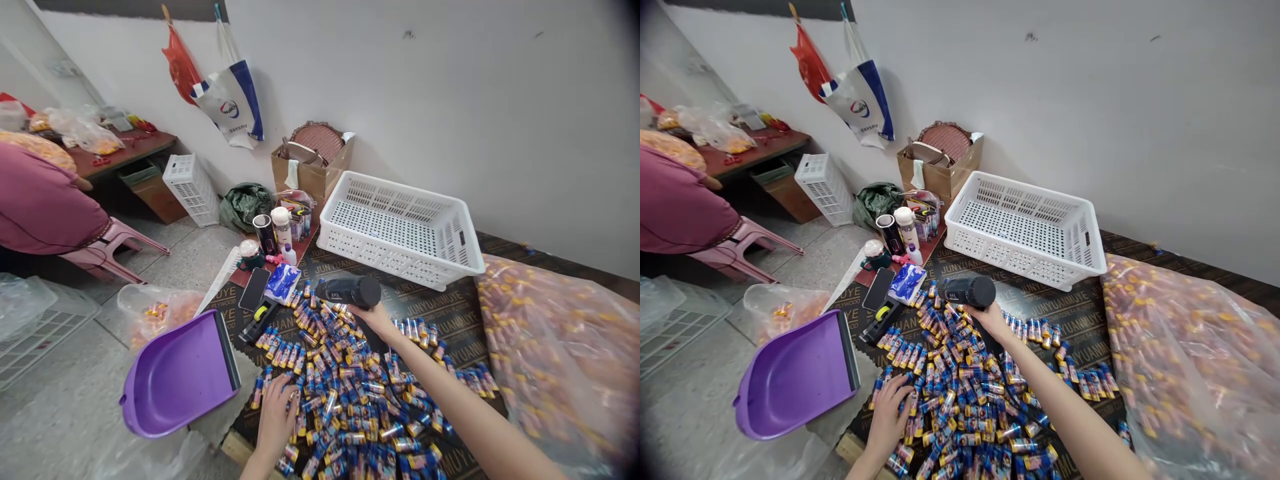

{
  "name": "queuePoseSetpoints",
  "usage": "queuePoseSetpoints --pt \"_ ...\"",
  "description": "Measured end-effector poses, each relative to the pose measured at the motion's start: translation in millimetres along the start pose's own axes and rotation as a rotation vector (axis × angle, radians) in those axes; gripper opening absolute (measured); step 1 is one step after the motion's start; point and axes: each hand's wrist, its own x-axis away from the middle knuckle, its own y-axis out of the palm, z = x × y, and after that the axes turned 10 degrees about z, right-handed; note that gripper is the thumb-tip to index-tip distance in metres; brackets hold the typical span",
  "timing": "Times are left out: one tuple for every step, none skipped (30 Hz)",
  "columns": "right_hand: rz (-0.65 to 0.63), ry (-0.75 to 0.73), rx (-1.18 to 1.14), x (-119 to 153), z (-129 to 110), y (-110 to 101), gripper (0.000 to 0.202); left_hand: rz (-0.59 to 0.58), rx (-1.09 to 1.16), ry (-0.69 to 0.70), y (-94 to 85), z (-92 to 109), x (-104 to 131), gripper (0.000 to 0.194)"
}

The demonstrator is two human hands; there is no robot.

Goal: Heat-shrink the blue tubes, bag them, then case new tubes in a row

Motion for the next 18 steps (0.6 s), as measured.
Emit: queuePoseSetpoints --pt "0.016 -0.033 0.015 3 -2 -5 0.040 0.004 -0.002 0.003 -0.2 -1 0 0.021" --pt "0.036 -0.058 0.031 6 -3 -13 0.041 0.007 -0.002 0.007 -0.3 -1 -1 0.021" --pt "0.060 -0.066 0.047 11 -5 -23 0.042 0.012 0.001 0.013 0.1 -1 -1 0.020" --pt "0.080 -0.047 0.061 16 -6 -34 0.041 0.016 0.009 0.021 0.7 -1 -2 0.020" --pt "0.091 0.004 0.073 21 -8 -47 0.040 0.020 0.018 0.032 1.8 0 -2 0.019" --pt "0.099 0.068 0.082 28 -9 -61 0.039 0.024 0.030 0.044 3.3 0 -3 0.019" --pt "0.108 0.135 0.087 34 -10 -75 0.038 0.026 0.040 0.055 5.3 1 -4 0.019" --pt "0.119 0.198 0.087 42 -10 -90 0.039 0.025 0.050 0.065 7.7 3 -6 0.019" --pt "0.135 0.250 0.083 49 -10 -104 0.039 0.020 0.057 0.076 10.7 6 -8 0.019" --pt "0.159 0.286 0.072 57 -9 -118 0.039 0.011 0.063 0.089 14.2 10 -12 0.019" --pt "0.191 0.307 0.059 65 -8 -131 0.039 -0.005 0.068 0.106 18.0 15 -17 0.019" --pt "0.224 0.322 0.048 73 -6 -144 0.039 -0.027 0.073 0.129 22.3 21 -22 0.019" --pt "0.256 0.338 0.041 81 -4 -157 0.039 -0.052 0.077 0.155 26.8 29 -30 0.019" --pt "0.290 0.353 0.034 89 -2 -170 0.039 -0.078 0.080 0.182 31.5 37 -38 0.019" --pt "0.326 0.369 0.030 97 1 -182 0.039 -0.101 0.085 0.210 36.3 47 -46 0.019" --pt "0.359 0.386 0.024 105 4 -194 0.038 -0.119 0.093 0.239 41.3 58 -55 0.020" --pt "0.390 0.400 0.014 112 7 -205 0.038 -0.132 0.102 0.266 46.3 68 -64 0.020" --pt "0.423 0.408 0.000 119 10 -216 0.039 -0.140 0.113 0.290 51.4 79 -72 0.021"
